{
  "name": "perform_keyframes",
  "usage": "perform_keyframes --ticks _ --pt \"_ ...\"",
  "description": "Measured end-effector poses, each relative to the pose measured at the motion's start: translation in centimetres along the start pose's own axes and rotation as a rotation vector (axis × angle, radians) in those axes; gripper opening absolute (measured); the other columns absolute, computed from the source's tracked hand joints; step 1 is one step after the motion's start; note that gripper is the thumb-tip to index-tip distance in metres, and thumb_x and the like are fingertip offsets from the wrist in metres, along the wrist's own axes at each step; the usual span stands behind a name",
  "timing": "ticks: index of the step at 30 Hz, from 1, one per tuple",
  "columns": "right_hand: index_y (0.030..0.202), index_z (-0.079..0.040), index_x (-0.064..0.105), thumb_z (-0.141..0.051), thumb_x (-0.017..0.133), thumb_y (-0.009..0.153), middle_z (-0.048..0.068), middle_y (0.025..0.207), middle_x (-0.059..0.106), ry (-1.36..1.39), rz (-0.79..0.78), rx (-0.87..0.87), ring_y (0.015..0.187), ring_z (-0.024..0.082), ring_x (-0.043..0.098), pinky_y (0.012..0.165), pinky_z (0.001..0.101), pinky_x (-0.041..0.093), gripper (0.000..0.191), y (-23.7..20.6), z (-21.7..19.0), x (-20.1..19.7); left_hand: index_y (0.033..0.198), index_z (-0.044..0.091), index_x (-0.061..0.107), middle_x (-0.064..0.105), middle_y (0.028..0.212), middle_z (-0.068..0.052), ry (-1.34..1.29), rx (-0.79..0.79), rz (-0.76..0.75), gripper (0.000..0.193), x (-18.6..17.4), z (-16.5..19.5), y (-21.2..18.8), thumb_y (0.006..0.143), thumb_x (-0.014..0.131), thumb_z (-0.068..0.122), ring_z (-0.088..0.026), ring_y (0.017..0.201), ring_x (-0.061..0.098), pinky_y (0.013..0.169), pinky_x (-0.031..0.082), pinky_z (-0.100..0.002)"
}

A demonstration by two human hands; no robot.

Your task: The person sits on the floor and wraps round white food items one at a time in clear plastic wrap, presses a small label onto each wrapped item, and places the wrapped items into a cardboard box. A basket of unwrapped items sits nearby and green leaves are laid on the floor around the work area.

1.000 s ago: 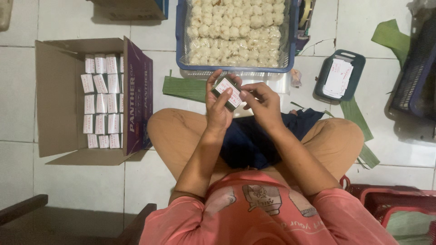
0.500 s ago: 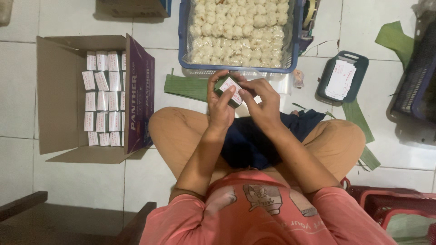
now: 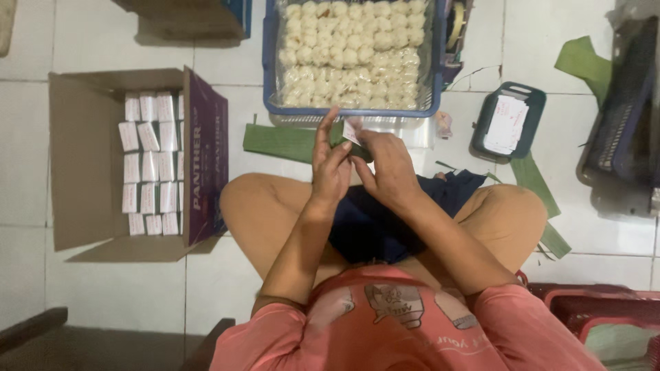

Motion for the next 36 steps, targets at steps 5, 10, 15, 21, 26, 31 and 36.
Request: perform_keyframes --ticks 5,10,15,21,26,31,36 --pt "0.135 -0.008 0.064 -0.010 0.077 0.090 0.025 0.131 0.060 -0.091 0.074 0.008 0.114 0.039 0.060 0.096 0.0444 0.050 0.047 -0.3 4.0 -0.9 0.132 -0.005 0.063 0.066 0.116 -0.012 0.201 -0.187 0.105 0.032 -3.9 -3.5 2.6 0.102 0.072 0.002 -0.018 0.103 0.064 0.089 0.054 -0.030" --pt "0.127 -0.009 0.068 -0.015 0.082 0.087 0.010 0.103 0.072 0.314 -0.009 0.468 0.088 0.020 0.072 0.075 0.0318 0.058 0.043 -1.4 13.6 -0.2 0.116 0.000 0.069 0.069 0.107 -0.009 0.389 -0.322 0.118 0.020 -4.6 -7.5 4.9 0.097 0.070 0.005 -0.016 0.096 0.068 0.079 0.063 -0.038" --pt "0.115 -0.002 0.070 -0.020 0.070 0.106 0.008 0.093 0.065 0.467 0.575 0.691 0.072 0.016 0.056 0.062 0.0289 0.047 0.021 1.4 27.6 -0.8 0.113 0.003 0.069 0.069 0.109 -0.008 0.350 -0.359 0.220 0.017 -2.4 -9.9 8.3 0.098 0.067 0.011 -0.018 0.095 0.069 0.068 0.066 -0.044" --pt "0.106 -0.012 0.073 -0.033 0.070 0.096 0.003 0.083 0.063 0.511 0.279 1.130 0.065 0.014 0.061 0.053 0.0338 0.058 0.023 6.0 37.7 -2.2 0.114 0.004 0.068 0.068 0.115 -0.008 0.283 -0.390 0.213 0.018 0.2 -11.6 10.7 0.100 0.066 0.014 -0.020 0.096 0.069 0.070 0.064 -0.041" --pt "0.100 -0.010 0.075 -0.022 0.072 0.091 0.005 0.086 0.067 0.624 0.211 1.187 0.067 0.017 0.065 0.055 0.0358 0.057 0.014 6.9 38.7 -2.8 0.114 0.004 0.066 0.069 0.120 -0.012 0.191 -0.337 0.164 0.016 1.1 -11.9 11.2 0.101 0.067 0.013 -0.022 0.102 0.070 0.080 0.064 -0.044" --pt "0.096 -0.009 0.076 -0.011 0.074 0.092 0.003 0.092 0.072 0.834 0.485 1.042 0.079 0.016 0.069 0.066 0.0318 0.059 0.005 3.9 37.0 -1.1 0.115 0.001 0.069 0.068 0.126 -0.012 0.304 -0.074 0.052 0.021 1.2 -11.8 11.2 0.096 0.070 -0.005 -0.019 0.113 0.066 0.094 0.058 -0.034" --pt "0.092 0.002 0.073 -0.004 0.074 0.088 0.011 0.103 0.069 0.289 0.634 0.583 0.082 0.020 0.069 0.070 0.0326 0.060 0.006 2.8 36.5 0.5 0.109 0.001 0.072 0.067 0.129 -0.011 0.609 0.178 -0.043 0.023 2.7 -10.7 10.3 0.091 0.074 -0.013 -0.015 0.110 0.064 0.088 0.054 -0.025"
Point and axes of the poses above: each hand's wrist, its own y-axis towards the middle knuckle, its own x-axis out of the palm, z = x × y, the point moved 1 cm from there along y, towards the middle knuckle
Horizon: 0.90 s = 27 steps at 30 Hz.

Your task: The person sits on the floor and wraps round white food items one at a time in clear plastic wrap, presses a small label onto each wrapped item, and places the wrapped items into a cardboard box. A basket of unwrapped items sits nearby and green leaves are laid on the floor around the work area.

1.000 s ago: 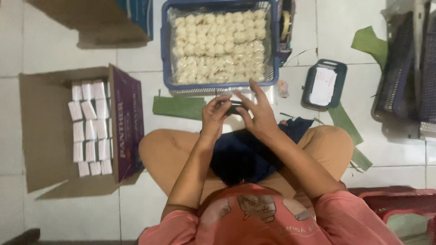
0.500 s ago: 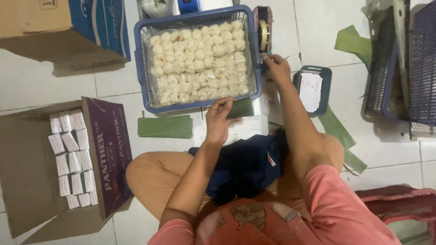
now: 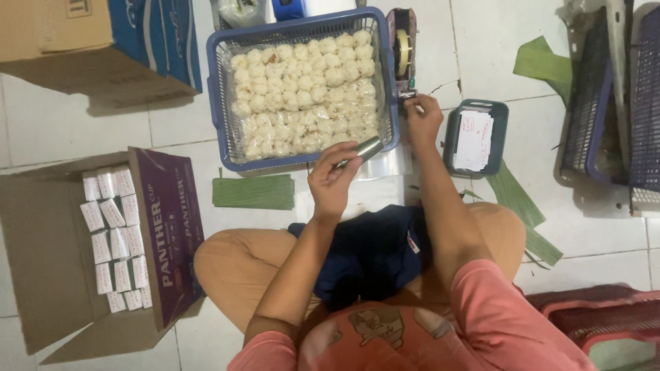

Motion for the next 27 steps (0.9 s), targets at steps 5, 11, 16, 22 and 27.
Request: perform_keyframes --ticks 5,11,16,22,27 --pt "0.095 0.001 0.076 -0.008 0.075 0.090 0.015 0.085 0.074 -0.375 -0.074 0.013 0.075 0.018 0.070 0.072 0.0331 0.055 0.011 -0.6 -1.8 -1.5 0.107 0.004 0.075 0.068 0.127 -0.012 0.329 0.222 -0.023 0.022 0.3 4.6 -1.2 0.089 0.076 -0.009 -0.022 0.117 0.070 0.091 0.062 -0.029" --pt "0.096 0.003 0.077 -0.014 0.071 0.098 0.009 0.084 0.072 0.182 -0.345 0.277 0.068 0.013 0.056 0.063 0.0293 0.045 0.018 -5.2 -12.0 -3.3 0.107 0.005 0.074 0.067 0.124 -0.012 0.658 0.528 -0.106 0.026 -1.0 9.2 -1.5 0.086 0.078 -0.010 -0.034 0.125 0.067 0.103 0.059 -0.040" --pt "0.089 0.002 0.076 -0.019 0.076 0.094 0.008 0.075 0.070 0.092 -0.560 0.131 0.069 0.012 0.058 0.064 0.0294 0.045 0.021 -11.7 -20.8 -2.9 0.105 0.007 0.074 0.067 0.124 -0.011 0.710 0.568 -0.079 0.026 -1.2 10.4 -3.3 0.085 0.080 -0.008 -0.033 0.124 0.067 0.099 0.059 -0.038" --pt "0.094 0.001 0.066 -0.022 0.089 0.084 0.016 0.094 0.065 -0.280 -0.384 -0.423 0.089 0.029 0.060 0.080 0.0372 0.048 0.034 -15.9 -24.8 -2.7 0.109 0.002 0.076 0.066 0.126 -0.010 0.218 0.069 0.042 0.022 -3.1 9.7 -5.9 0.090 0.076 -0.009 -0.019 0.108 0.068 0.087 0.061 -0.029" --pt "0.123 0.001 0.065 -0.012 0.081 0.086 0.018 0.130 0.064 0.055 -0.724 -0.395 0.125 0.031 0.060 0.106 0.0388 0.048 0.042 -17.6 -23.7 -2.8 0.117 0.004 0.073 0.063 0.129 -0.008 0.192 0.211 -0.193 0.024 -6.2 11.7 -7.5 0.095 0.076 -0.003 -0.019 0.124 0.065 0.103 0.059 -0.033"
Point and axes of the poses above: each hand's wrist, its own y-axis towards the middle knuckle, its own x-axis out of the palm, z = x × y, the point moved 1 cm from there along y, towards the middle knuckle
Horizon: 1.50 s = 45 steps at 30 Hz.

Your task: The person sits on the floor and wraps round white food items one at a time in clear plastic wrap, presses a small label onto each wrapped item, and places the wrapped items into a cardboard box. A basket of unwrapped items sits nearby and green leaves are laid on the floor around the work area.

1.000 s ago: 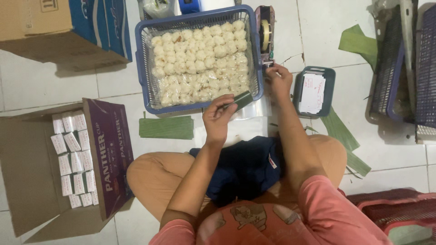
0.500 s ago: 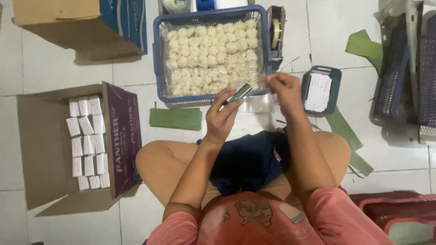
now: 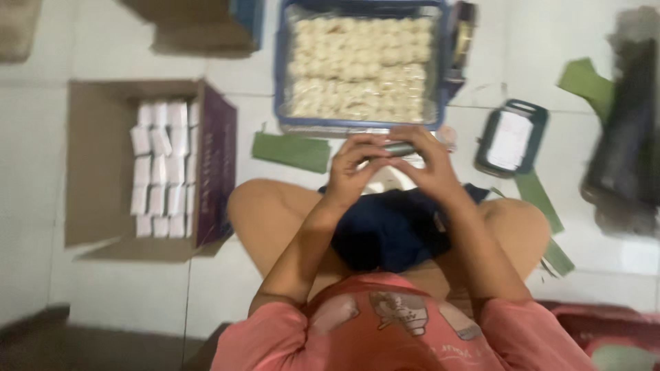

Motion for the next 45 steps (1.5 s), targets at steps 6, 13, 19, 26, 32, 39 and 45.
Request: perform_keyframes --ticks 6,13,19,26,32,39,45 --pt "0.131 -0.001 0.062 -0.002 0.078 0.089 0.007 0.133 0.063 0.530 -0.140 0.258 0.128 0.020 0.059 0.111 0.0351 0.049 0.045 0.3 0.6 4.7 0.135 0.007 0.061 0.062 0.133 -0.007 0.168 -0.018 0.005 0.048 -5.3 3.3 -2.1 0.091 0.080 0.004 -0.018 0.125 0.061 0.106 0.052 -0.033" --pt "0.150 -0.008 0.049 -0.003 0.081 0.083 0.003 0.142 0.050 0.649 -0.284 0.137 0.127 0.017 0.054 0.108 0.0334 0.049 0.075 4.3 -2.2 14.9 0.130 0.011 0.057 0.060 0.127 -0.004 -0.172 -0.172 0.167 0.048 -15.2 2.5 -5.8 0.090 0.078 -0.002 -0.016 0.119 0.059 0.101 0.051 -0.033" --pt "0.148 -0.013 0.056 -0.028 0.073 0.098 0.011 0.158 0.047 0.081 -0.466 -0.176 0.144 0.034 0.049 0.116 0.0460 0.043 0.055 5.8 -5.7 28.5 0.107 0.011 0.047 0.059 0.104 -0.008 0.437 -0.377 0.465 0.045 -35.0 5.1 -8.6 0.075 0.079 0.012 -0.017 0.095 0.061 0.080 0.054 -0.031" --pt "0.151 -0.012 0.052 -0.046 0.059 0.100 0.017 0.159 0.041 -0.179 -0.783 -0.532 0.147 0.043 0.029 0.119 0.0574 0.018 0.062 5.4 -11.1 39.8 0.086 -0.001 0.063 0.066 0.096 -0.027 1.228 -0.789 0.221 0.047 -47.8 6.8 -15.3 0.061 0.089 0.029 -0.043 0.098 0.064 0.086 0.054 -0.047" --pt "0.136 -0.017 0.064 -0.036 0.063 0.100 0.010 0.147 0.055 -0.256 -0.835 -0.446 0.148 0.035 0.036 0.125 0.0566 0.021 0.041 5.1 -9.8 38.9 0.081 -0.001 0.070 0.071 0.098 -0.031 1.129 -1.088 0.013 0.042 -47.2 4.5 -22.3 0.060 0.086 0.031 -0.042 0.098 0.070 0.090 0.056 -0.044" --pt "0.124 -0.013 0.068 -0.026 0.073 0.092 0.012 0.138 0.059 -0.166 -0.747 -0.460 0.144 0.036 0.041 0.122 0.0584 0.026 0.034 4.3 -9.6 37.8 0.069 0.002 0.070 0.061 0.108 -0.028 1.233 -0.890 0.160 0.028 -45.8 2.0 -24.9 0.065 0.089 0.022 -0.043 0.103 0.062 0.094 0.053 -0.045" --pt "0.125 -0.014 0.068 -0.024 0.072 0.094 0.011 0.139 0.059 -0.197 -0.735 -0.456 0.144 0.034 0.042 0.122 0.0580 0.027 0.032 4.1 -9.9 37.3 0.081 -0.003 0.064 0.053 0.119 -0.024 1.149 -0.853 0.221 0.039 -44.3 1.6 -26.3 0.073 0.090 0.025 -0.042 0.103 0.061 0.092 0.052 -0.047"
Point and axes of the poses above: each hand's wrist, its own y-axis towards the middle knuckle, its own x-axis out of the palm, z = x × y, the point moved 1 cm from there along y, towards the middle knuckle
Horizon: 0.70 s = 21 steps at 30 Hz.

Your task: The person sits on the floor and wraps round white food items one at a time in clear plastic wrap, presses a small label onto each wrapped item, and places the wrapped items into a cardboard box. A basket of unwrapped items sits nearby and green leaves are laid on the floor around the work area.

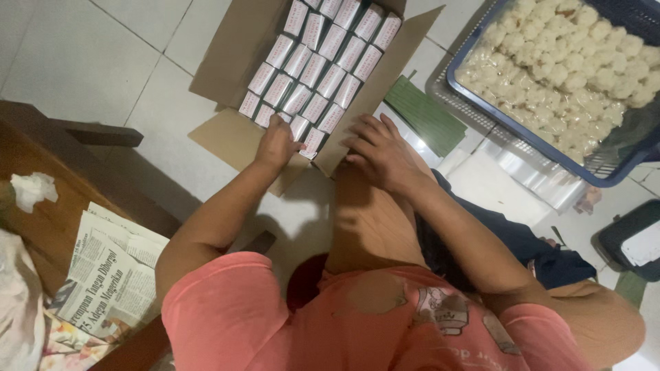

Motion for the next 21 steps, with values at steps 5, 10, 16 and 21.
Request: perform_keyframes --ticks 5,10,16,21 --pt "0.123 -0.015 0.069 -0.026 0.071 0.094 0.010 0.139 0.059 -0.040 -0.002 0.052 0.144 0.032 0.042 0.122 0.0566 0.028 0.032 -0.9 0.9 1.1 0.103 -0.006 0.061 0.049 0.125 -0.023 -0.050 0.048 -0.025 0.044 1.4 -0.8 -0.7 0.084 0.085 0.025 -0.044 0.105 0.060 0.092 0.050 -0.049" --pt "0.134 -0.012 0.062 -0.030 0.067 0.096 0.017 0.151 0.049 -0.124 0.045 -0.056 0.144 0.035 0.039 0.116 0.0586 0.030 0.043 -1.8 2.2 2.3 0.109 -0.015 0.063 0.048 0.129 -0.042 0.383 0.235 0.003 0.069 1.3 1.2 1.1 0.082 0.086 0.045 -0.056 0.122 0.047 0.109 0.039 -0.057" --pt "0.130 -0.010 0.064 -0.032 0.062 0.097 0.018 0.145 0.054 -0.056 0.215 -0.001 0.136 0.038 0.049 0.113 0.0528 0.041 0.040 -11.7 6.1 0.9 0.123 0.002 0.069 0.064 0.130 -0.024 0.703 -0.247 -0.346 0.051 -4.8 15.9 5.6 0.098 0.068 0.046 -0.041 0.120 0.062 0.100 0.046 -0.054" --pt "0.095 -0.003 0.065 -0.013 0.068 0.092 0.020 0.094 0.064 -0.046 0.413 0.630 0.091 0.042 0.061 0.078 0.0503 0.050 0.011 -27.5 14.8 -3.5 0.107 0.001 0.069 0.071 0.100 -0.012 -0.225 0.352 0.231 0.019 -1.4 29.3 4.0 0.101 0.075 0.018 -0.023 0.088 0.069 0.080 0.055 -0.034"
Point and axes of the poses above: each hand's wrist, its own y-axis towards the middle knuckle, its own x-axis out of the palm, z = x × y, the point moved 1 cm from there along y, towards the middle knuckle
